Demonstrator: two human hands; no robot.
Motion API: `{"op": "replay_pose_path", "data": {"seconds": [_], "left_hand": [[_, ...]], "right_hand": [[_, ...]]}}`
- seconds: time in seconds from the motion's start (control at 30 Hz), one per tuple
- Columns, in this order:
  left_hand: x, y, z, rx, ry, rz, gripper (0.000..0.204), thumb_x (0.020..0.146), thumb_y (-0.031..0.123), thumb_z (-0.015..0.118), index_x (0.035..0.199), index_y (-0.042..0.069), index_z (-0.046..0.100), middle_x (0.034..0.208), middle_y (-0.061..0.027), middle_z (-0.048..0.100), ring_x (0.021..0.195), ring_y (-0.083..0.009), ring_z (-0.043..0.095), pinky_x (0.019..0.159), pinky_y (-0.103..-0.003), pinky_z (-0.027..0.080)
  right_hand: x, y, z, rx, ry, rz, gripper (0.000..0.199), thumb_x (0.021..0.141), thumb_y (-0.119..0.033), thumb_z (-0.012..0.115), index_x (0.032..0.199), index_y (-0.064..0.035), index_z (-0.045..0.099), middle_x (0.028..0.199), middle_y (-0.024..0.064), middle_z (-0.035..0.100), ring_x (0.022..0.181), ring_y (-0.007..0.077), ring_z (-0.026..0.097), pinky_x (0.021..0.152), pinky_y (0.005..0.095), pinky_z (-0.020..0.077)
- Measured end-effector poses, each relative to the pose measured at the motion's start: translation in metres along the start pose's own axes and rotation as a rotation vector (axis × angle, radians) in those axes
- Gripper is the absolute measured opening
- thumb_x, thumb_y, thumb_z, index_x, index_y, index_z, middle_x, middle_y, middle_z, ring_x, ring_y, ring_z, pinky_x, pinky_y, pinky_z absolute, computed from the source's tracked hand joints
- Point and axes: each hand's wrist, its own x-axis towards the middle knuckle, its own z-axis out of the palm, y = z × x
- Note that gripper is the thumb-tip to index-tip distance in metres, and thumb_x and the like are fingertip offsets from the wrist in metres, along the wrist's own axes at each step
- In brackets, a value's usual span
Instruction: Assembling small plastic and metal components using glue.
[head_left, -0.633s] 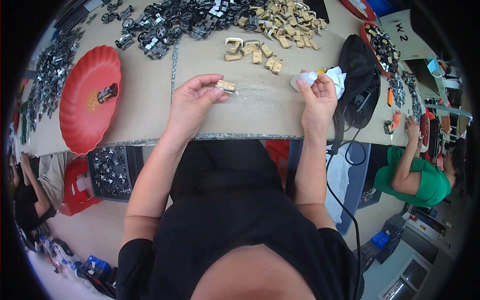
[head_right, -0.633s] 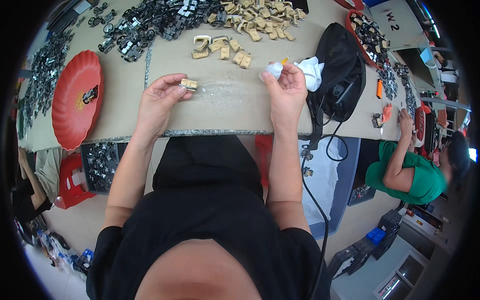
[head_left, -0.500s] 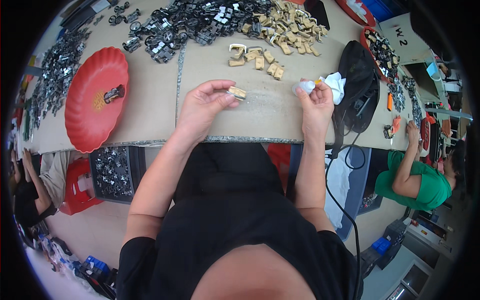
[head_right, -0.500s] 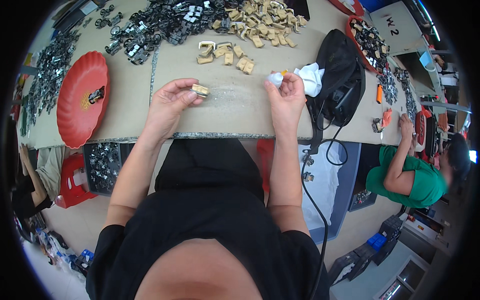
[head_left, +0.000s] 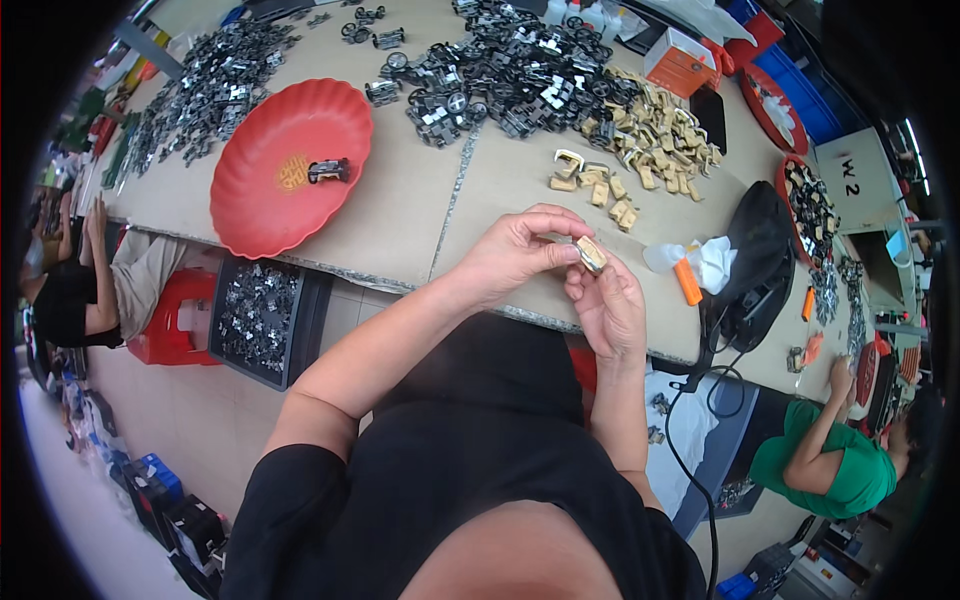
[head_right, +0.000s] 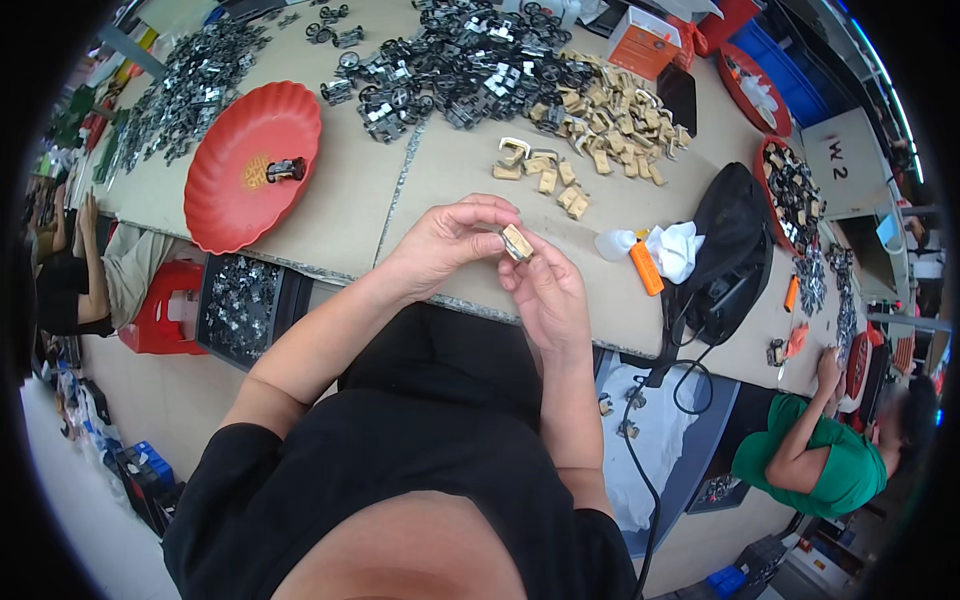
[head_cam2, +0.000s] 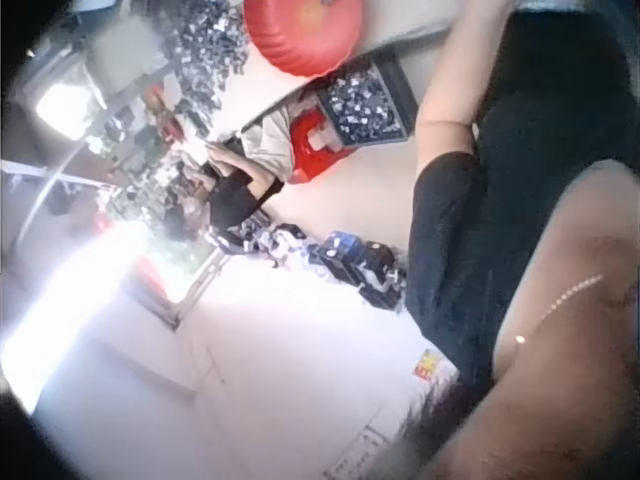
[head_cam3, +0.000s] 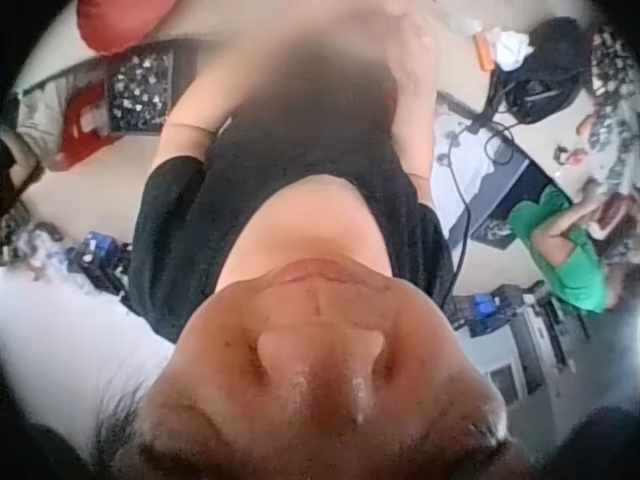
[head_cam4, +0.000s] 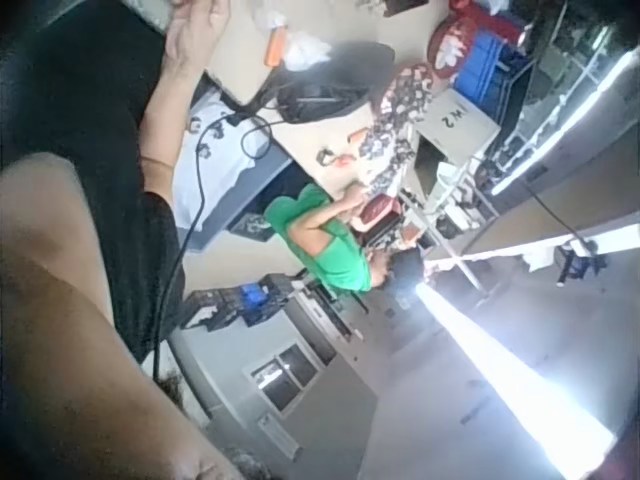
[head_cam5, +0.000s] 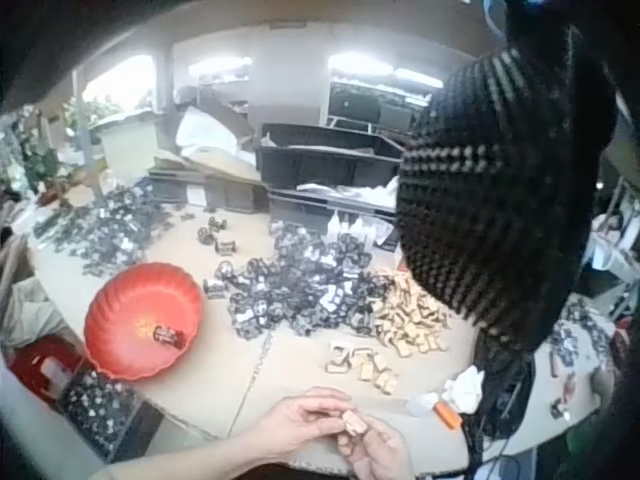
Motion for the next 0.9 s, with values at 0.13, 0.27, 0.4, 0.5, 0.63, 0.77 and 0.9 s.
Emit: {"op": "replay_pose_path", "data": {"seconds": [0.13,0.27,0.4,0.5,0.63,0.77,0.9], "left_hand": [[-0.001,0.001,-0.004,-0.008,-0.016,-0.046,0.021,0.082,0.002,0.058,0.104,0.001,0.061,0.113,-0.0063,0.049,0.095,-0.0144,0.056,0.086,-0.029,0.045],[0.001,0.009,-0.012,0.297,0.103,0.074,0.023,0.082,0.006,0.060,0.104,0.000,0.060,0.108,-0.0059,0.051,0.088,-0.0143,0.055,0.077,-0.028,0.046],[0.015,0.036,-0.065,1.222,0.804,0.463,0.028,0.075,0.012,0.066,0.097,-0.001,0.056,0.096,-0.0135,0.054,0.085,-0.0268,0.055,0.073,-0.035,0.044],[0.026,0.039,-0.103,1.415,1.033,0.391,0.028,0.076,0.014,0.065,0.097,0.001,0.053,0.092,-0.0151,0.056,0.086,-0.0309,0.054,0.074,-0.040,0.044],[0.021,0.042,-0.111,1.369,0.843,0.216,0.028,0.075,0.012,0.065,0.098,0.000,0.054,0.093,-0.0172,0.057,0.087,-0.0320,0.055,0.075,-0.040,0.044],[0.001,0.056,-0.097,1.266,0.524,0.149,0.027,0.075,0.003,0.061,0.102,0.002,0.058,0.099,-0.0169,0.056,0.088,-0.0303,0.057,0.075,-0.036,0.045],[-0.009,0.054,-0.093,1.235,0.535,0.198,0.032,0.076,0.010,0.062,0.106,0.003,0.058,0.102,-0.0183,0.055,0.086,-0.0296,0.057,0.074,-0.036,0.046]], "right_hand": [[0.004,0.005,-0.002,0.026,0.027,0.037,0.048,0.087,-0.027,0.056,0.120,0.0062,0.045,0.099,0.0058,0.055,0.083,0.0138,0.050,0.070,0.0239,0.0408],[0.008,0.003,-0.002,0.052,0.027,0.054,0.047,0.083,-0.028,0.061,0.115,0.0049,0.047,0.097,0.0077,0.056,0.080,0.0141,0.052,0.069,0.0246,0.0435],[0.008,0.004,-0.009,0.120,0.117,0.028,0.040,0.080,-0.025,0.064,0.107,0.0021,0.050,0.094,0.0104,0.057,0.078,0.0142,0.053,0.067,0.0253,0.0447],[0.008,0.005,-0.009,0.103,0.121,0.028,0.035,0.079,-0.023,0.064,0.103,0.0002,0.052,0.093,0.0108,0.057,0.078,0.0141,0.053,0.067,0.0251,0.0450],[0.009,0.007,-0.011,0.091,0.127,0.036,0.033,0.077,-0.020,0.066,0.100,-0.0013,0.053,0.093,0.0104,0.058,0.078,0.0136,0.054,0.067,0.0243,0.0456],[0.009,0.006,-0.013,0.134,0.115,0.047,0.031,0.078,-0.017,0.065,0.102,-0.0010,0.053,0.095,0.0116,0.059,0.077,0.0131,0.055,0.068,0.0243,0.0465],[0.012,0.007,-0.011,0.123,0.115,0.072,0.029,0.079,-0.009,0.063,0.104,0.0002,0.052,0.097,0.0125,0.059,0.077,0.0121,0.057,0.068,0.0238,0.0477]]}}
